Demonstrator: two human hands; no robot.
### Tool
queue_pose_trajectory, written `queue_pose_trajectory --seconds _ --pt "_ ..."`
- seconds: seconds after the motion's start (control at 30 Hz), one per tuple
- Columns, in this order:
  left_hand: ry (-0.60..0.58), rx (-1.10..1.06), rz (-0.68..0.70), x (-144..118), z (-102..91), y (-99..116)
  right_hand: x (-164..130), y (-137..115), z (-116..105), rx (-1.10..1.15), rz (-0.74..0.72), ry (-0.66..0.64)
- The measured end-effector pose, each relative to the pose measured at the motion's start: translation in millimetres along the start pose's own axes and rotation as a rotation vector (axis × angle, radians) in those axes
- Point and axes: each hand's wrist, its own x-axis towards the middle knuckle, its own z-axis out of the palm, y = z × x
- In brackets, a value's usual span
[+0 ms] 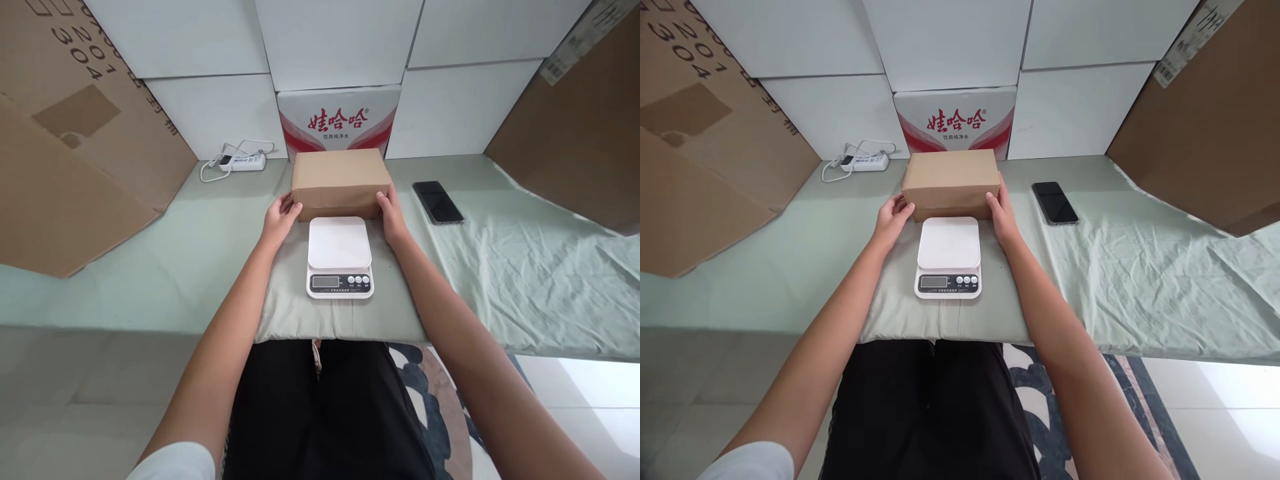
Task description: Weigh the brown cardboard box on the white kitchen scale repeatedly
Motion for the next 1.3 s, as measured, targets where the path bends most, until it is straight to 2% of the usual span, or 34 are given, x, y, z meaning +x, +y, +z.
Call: queue_pose_trajectory --seconds 0.2,0.4,0.7,1.03,1.3 --pt "-0.001 0.077 -0.041 -1.7 1.2 -3.6 -1.5 1.0 1.0 0.034 0.012 0.018" --pt "-0.069 0.093 -0.025 3.3 1.3 -10.6 -3.5 -1.9 1.1 0.033 0.014 0.004" --pt "-0.011 0.084 -0.032 11.9 -0.6 -17.2 -1.1 5.0 -3.4 0.01 0.013 -0.028" --pt "0.011 0.075 -0.037 6.9 2.3 -7.9 -1.3 6.7 -4.2 0.001 0.047 -0.022" --pt "0.033 0.088 -0.028 7.4 5.1 -10.9 -1.6 5.3 -5.0 -0.016 0.052 -0.035"
